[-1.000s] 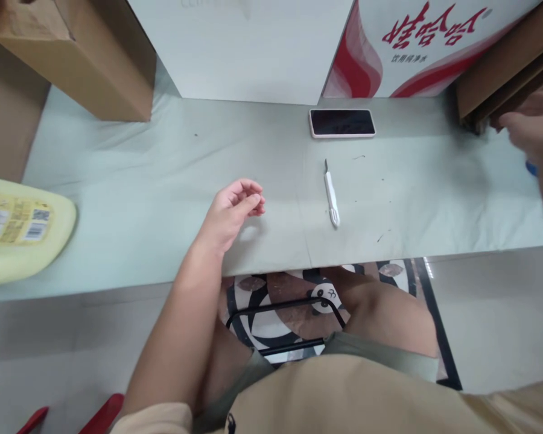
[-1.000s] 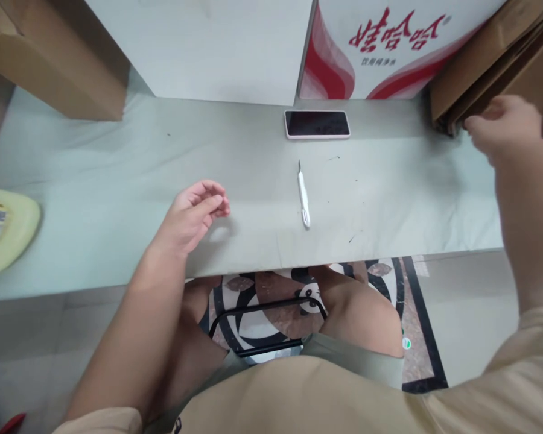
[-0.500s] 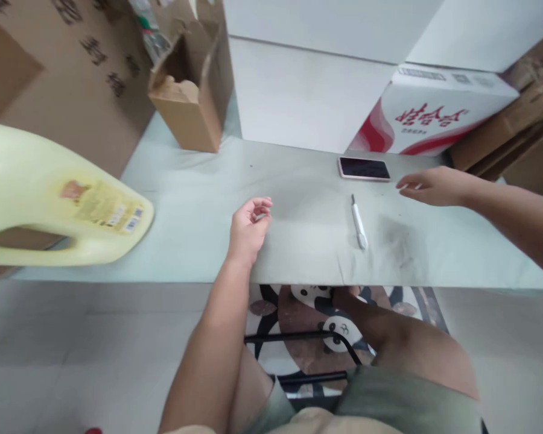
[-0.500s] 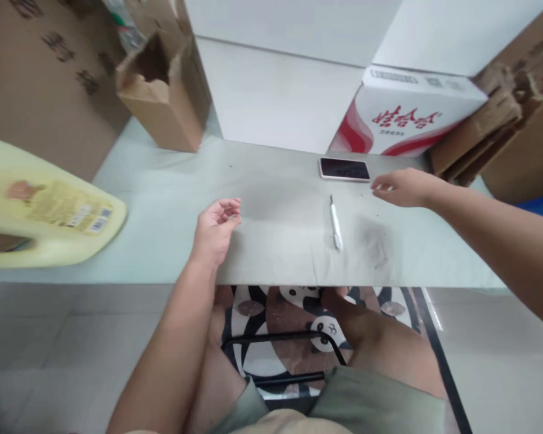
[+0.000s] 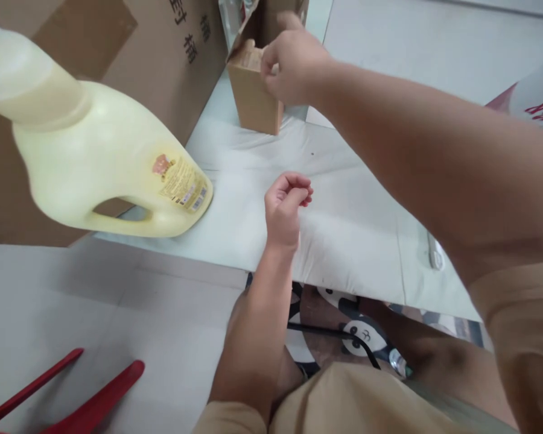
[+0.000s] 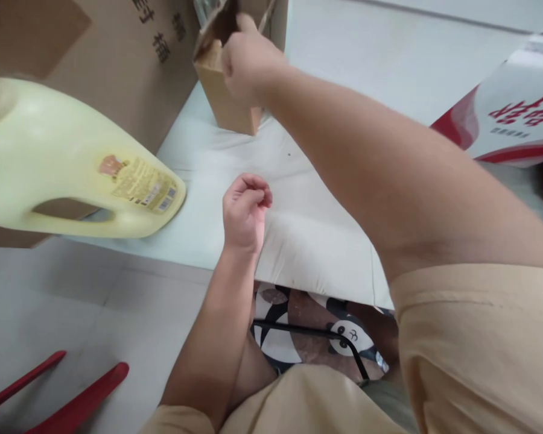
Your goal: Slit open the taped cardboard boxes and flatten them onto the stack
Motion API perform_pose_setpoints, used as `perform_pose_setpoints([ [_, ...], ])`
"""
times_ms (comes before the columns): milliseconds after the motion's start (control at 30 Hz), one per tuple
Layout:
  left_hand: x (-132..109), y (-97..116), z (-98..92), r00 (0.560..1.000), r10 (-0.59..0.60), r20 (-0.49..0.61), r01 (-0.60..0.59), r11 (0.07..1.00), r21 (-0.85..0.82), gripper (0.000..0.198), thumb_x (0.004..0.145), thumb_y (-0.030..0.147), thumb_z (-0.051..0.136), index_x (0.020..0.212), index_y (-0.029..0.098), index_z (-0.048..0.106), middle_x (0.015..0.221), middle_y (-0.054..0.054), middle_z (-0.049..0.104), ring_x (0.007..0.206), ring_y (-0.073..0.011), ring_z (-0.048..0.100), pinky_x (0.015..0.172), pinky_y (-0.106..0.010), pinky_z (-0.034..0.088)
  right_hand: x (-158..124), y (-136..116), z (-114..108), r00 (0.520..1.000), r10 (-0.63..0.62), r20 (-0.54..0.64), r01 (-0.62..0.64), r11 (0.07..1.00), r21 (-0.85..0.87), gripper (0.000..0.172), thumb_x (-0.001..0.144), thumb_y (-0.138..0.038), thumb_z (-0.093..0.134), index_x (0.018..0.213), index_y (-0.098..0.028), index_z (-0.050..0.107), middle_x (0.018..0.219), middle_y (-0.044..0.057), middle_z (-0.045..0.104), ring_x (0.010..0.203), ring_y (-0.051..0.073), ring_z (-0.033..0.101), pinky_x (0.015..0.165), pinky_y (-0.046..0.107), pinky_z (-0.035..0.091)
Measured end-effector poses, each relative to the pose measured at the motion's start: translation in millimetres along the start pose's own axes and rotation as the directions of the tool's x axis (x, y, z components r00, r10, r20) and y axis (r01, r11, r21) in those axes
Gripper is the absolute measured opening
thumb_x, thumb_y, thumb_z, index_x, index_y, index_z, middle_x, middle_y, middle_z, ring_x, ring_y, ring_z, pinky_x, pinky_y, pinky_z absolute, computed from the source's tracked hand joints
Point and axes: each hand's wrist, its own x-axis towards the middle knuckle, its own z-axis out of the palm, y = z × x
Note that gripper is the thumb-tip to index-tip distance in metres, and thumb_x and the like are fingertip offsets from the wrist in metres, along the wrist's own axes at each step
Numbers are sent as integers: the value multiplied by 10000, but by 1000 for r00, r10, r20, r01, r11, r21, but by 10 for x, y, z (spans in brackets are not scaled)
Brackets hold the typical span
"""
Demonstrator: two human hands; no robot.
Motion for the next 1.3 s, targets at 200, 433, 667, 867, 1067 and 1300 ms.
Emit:
perform_pose_setpoints([
  [200, -7, 140, -44, 985, 44, -167, -37, 998, 46, 69, 682, 148, 493, 712, 210, 487, 600, 25, 438, 559, -98, 442, 563, -232, 379, -93, 91, 17, 985, 170, 31, -168, 985, -39, 250, 919, -121, 561, 1053, -114, 771, 821, 15, 712, 916, 147, 724, 954, 381, 594],
  [433, 70, 106, -198, 902, 297, -312, -279, 955, 102, 110, 747, 174, 508, 724, 223, 413, 555, 61, 321, 493, -79, 393, 533, -204, 343, -788, 644, -131, 997, 39, -67, -49, 987, -156, 244, 861, -151, 569, 953, -231, 781, 993, 33, 794, 938, 206, 730, 993, 377, 585],
  [667, 74, -34, -26, 908, 294, -297, -275, 956, 106, 107, 708, 147, 516, 714, 223, 441, 535, 65, 340, 482, -78, 390, 510, -193, 334, -1209, 898, -146, 999, 36, 8, -35, 997, -68, 491, 924, -190, 479, 1400, -257, 581, 1295, -21, 688, 1011, 115, 658, 1007, 288, 539],
  [867, 86, -48, 95, 916, 270, -297, -234, 960, 152, 103, 701, 157, 501, 703, 230, 428, 555, 42, 334, 501, -101, 380, 523, -228, 341, -790, 336, -108, 995, -63, 80, 65, 998, -26, 693, 953, -256, 516, 1604, -361, 303, 1407, -69, 627, 1198, 130, 622, 1045, 281, 545],
  [1067, 126, 41, 0, 914, 273, -300, -220, 955, 198, 98, 723, 199, 509, 721, 231, 416, 583, 30, 310, 526, -114, 378, 547, -242, 343, -339, -4, 36, 985, 169, 29, -168, 985, -23, 548, 1017, -272, 469, 1540, -149, 362, 1517, 79, 550, 1335, 175, 598, 1145, 383, 483],
  [1300, 95, 155, -126, 843, 338, -419, -265, 938, 225, 72, 733, 178, 494, 740, 224, 439, 646, 21, 387, 599, -118, 419, 591, -237, 350, -1008, 369, 35, 961, 134, -243, -115, 989, 93, 277, 971, -249, 459, 1042, -173, 716, 1117, 43, 768, 1052, 198, 697, 1004, 345, 541],
])
